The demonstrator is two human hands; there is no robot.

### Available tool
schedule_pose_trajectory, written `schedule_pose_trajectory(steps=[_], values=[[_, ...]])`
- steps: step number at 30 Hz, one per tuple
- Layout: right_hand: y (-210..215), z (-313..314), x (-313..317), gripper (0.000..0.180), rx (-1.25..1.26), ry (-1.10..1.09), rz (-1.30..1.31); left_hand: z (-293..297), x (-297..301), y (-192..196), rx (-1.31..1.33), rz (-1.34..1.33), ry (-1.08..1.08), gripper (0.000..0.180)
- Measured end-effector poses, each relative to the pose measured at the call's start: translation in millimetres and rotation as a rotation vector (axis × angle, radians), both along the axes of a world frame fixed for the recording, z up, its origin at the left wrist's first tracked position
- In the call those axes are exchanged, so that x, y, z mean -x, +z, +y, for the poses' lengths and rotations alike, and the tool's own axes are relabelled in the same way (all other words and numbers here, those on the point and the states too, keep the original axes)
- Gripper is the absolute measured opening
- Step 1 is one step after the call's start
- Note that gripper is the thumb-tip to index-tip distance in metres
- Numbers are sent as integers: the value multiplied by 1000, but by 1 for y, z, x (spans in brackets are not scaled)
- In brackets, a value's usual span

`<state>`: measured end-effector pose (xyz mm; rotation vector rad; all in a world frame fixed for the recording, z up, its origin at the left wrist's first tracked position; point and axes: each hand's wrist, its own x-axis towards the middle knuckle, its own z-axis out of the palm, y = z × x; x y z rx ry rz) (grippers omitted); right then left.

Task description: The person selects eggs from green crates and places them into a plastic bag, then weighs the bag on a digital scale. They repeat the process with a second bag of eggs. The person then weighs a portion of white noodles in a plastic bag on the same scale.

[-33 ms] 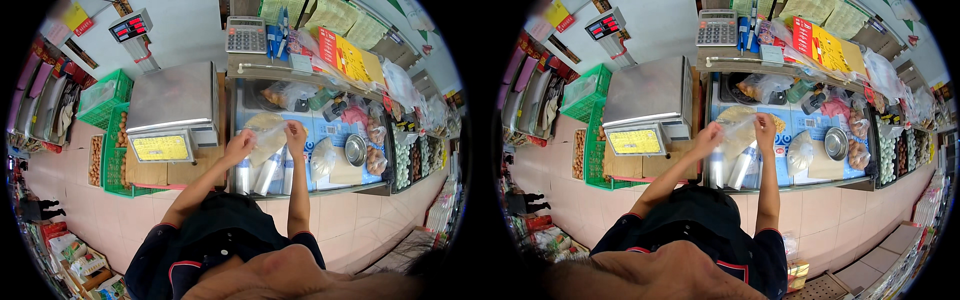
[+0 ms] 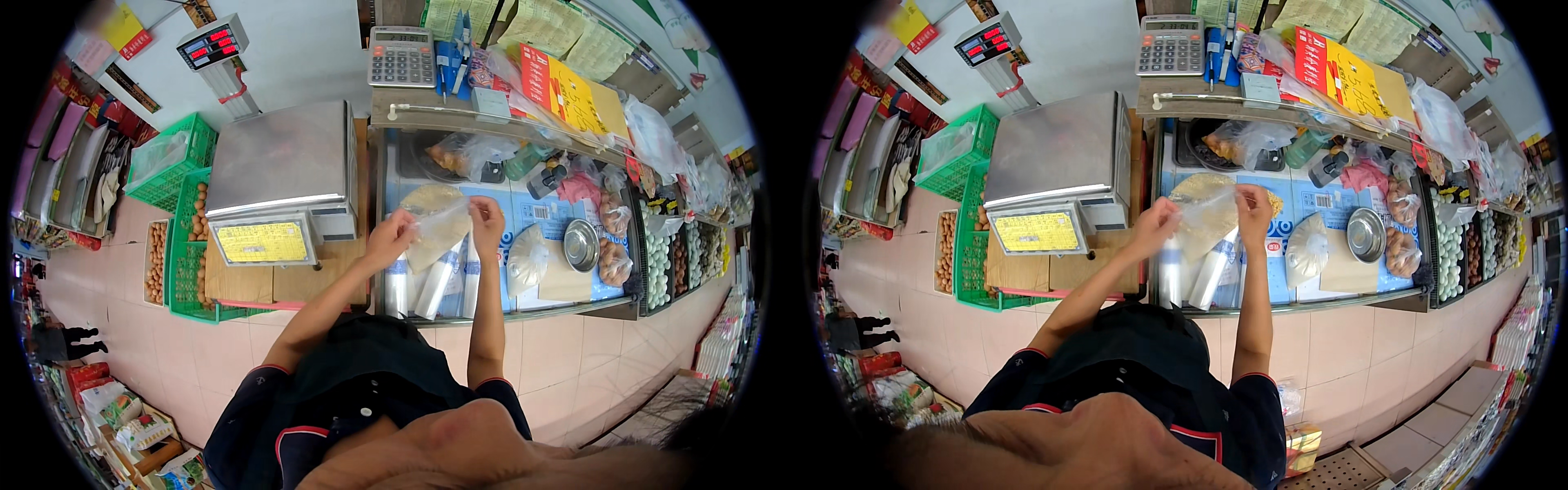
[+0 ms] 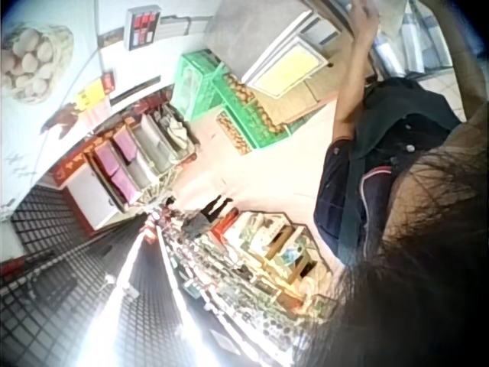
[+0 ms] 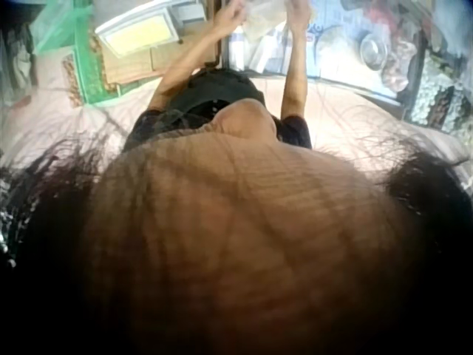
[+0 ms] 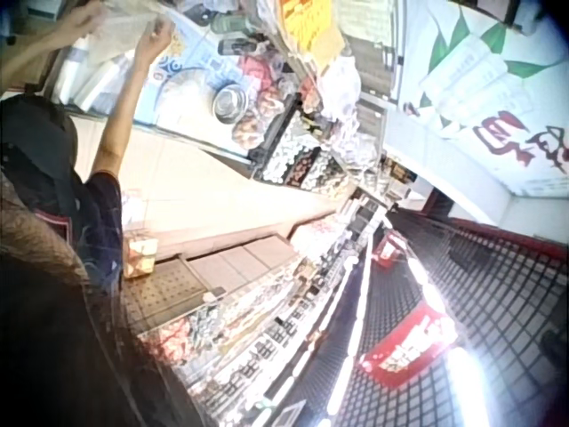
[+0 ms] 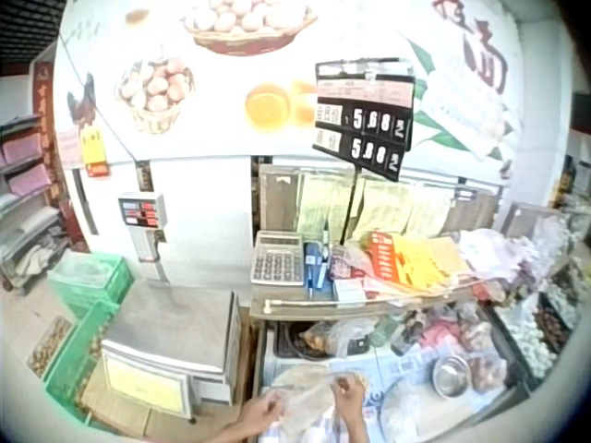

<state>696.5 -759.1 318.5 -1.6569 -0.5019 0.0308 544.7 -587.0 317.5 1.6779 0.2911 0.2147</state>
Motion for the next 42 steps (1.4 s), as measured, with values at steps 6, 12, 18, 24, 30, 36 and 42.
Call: schedule_pose_trajectory(steps=[6, 12, 18, 24, 30, 36, 42], values=[[15, -16, 11, 23, -192, -262, -3, 24, -11, 19, -60, -111, -4, 18], [41, 4, 48, 27, 468, -103, -540, 4, -59, 37, -798, -115, -67, 65], [24, -16, 67, 19, 461, -158, -416, 1, -78, 30, -869, 263, -258, 29], [10, -55, 65, 43, -87, -157, 25, 48, -83, 28, -29, 3, 104, 16], [-30, -46, 31, 114, 598, -41, -280, 62, -57, -17, -44, -23, 20, 39], [-45, 24, 8, 103, -105, 332, 120, 14, -94, -32, -651, -162, -282, 19], [-78, 54, -1, 47, 69, 128, -65, -7, -70, 6, -659, -303, -34, 21]])
